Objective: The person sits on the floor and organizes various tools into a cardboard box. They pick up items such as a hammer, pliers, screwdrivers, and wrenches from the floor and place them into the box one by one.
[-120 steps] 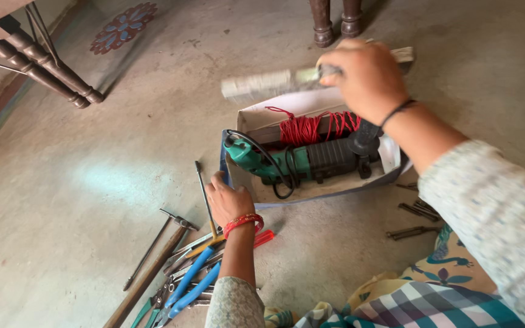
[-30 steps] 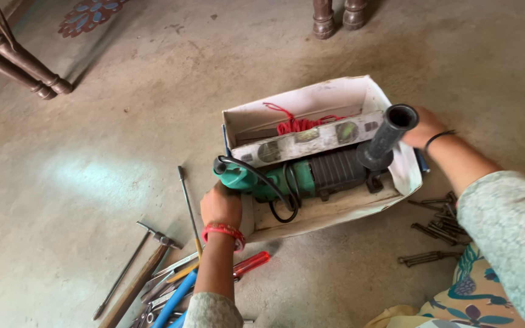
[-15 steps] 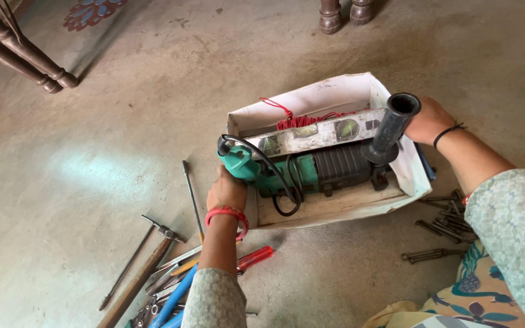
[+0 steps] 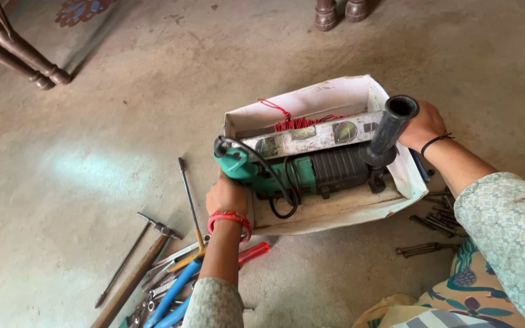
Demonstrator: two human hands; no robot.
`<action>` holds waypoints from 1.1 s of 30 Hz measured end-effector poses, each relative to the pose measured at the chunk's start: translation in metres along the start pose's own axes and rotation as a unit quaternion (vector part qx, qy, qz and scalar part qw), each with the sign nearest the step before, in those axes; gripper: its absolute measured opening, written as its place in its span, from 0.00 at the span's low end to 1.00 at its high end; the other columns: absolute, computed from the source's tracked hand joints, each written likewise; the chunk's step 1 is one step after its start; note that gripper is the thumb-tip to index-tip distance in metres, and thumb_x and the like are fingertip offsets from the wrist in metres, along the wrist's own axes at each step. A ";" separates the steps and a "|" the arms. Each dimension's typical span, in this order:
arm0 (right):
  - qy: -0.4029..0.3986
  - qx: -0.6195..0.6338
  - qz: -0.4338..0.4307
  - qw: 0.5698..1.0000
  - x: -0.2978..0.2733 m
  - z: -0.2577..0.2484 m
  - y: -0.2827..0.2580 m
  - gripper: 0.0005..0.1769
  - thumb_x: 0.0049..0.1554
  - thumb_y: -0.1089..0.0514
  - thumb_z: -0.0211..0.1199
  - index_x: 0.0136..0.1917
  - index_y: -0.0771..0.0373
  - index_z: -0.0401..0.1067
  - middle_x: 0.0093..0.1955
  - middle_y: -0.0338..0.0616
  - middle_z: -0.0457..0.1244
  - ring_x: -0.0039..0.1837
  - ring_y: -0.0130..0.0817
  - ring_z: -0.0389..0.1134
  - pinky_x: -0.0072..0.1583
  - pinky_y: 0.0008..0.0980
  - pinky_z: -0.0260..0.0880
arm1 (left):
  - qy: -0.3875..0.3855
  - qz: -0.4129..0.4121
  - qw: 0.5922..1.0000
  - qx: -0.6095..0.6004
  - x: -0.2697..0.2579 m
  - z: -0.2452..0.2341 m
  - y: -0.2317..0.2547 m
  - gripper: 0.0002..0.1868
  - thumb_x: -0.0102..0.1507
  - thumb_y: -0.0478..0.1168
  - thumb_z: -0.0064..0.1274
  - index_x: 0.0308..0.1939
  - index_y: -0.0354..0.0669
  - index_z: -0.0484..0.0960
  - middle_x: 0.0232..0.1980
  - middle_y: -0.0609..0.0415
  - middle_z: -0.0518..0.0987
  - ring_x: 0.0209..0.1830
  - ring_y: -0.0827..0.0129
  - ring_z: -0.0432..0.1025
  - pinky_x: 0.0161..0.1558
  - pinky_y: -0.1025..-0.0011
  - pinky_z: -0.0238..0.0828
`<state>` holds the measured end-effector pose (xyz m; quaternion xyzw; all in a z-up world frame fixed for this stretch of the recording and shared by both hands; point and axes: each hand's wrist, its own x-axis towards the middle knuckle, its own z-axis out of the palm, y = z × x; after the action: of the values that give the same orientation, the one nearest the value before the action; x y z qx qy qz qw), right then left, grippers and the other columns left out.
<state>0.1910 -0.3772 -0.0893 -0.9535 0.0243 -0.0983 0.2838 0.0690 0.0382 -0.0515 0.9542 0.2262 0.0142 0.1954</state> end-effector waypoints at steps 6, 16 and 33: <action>-0.030 -0.052 -0.005 0.998 0.012 0.001 0.019 0.18 0.57 0.44 0.63 0.52 0.58 0.79 0.53 0.59 0.70 0.57 0.60 0.70 0.55 0.51 0.69 | -0.029 -0.059 0.998 0.000 -0.005 -0.011 0.010 0.26 0.60 0.47 0.54 0.60 0.48 0.68 0.51 0.37 0.82 0.54 0.41 0.77 0.54 0.51 0.73; -0.123 0.283 0.119 0.944 0.009 -0.025 -0.005 0.38 0.60 0.30 0.58 0.62 0.68 0.73 0.59 0.55 0.69 0.59 0.46 0.69 0.62 0.41 0.66 | -0.034 -0.094 0.992 -0.081 -0.016 -0.027 -0.004 0.47 0.51 0.49 0.69 0.70 0.48 0.63 0.58 0.39 0.80 0.61 0.49 0.75 0.60 0.57 0.71; 0.081 0.223 -0.262 0.935 -0.074 -0.108 -0.166 0.19 0.66 0.52 0.67 0.65 0.64 0.73 0.63 0.48 0.68 0.66 0.39 0.69 0.66 0.39 0.67 | -0.017 -0.045 0.998 -0.047 -0.062 -0.081 -0.107 0.39 0.55 0.57 0.65 0.66 0.48 0.73 0.65 0.41 0.75 0.66 0.52 0.70 0.66 0.60 0.66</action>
<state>0.0949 -0.2884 0.0775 -0.8270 -0.2265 -0.2487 0.4504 -0.0414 0.1289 -0.0140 0.9330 0.2641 -0.0003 0.2445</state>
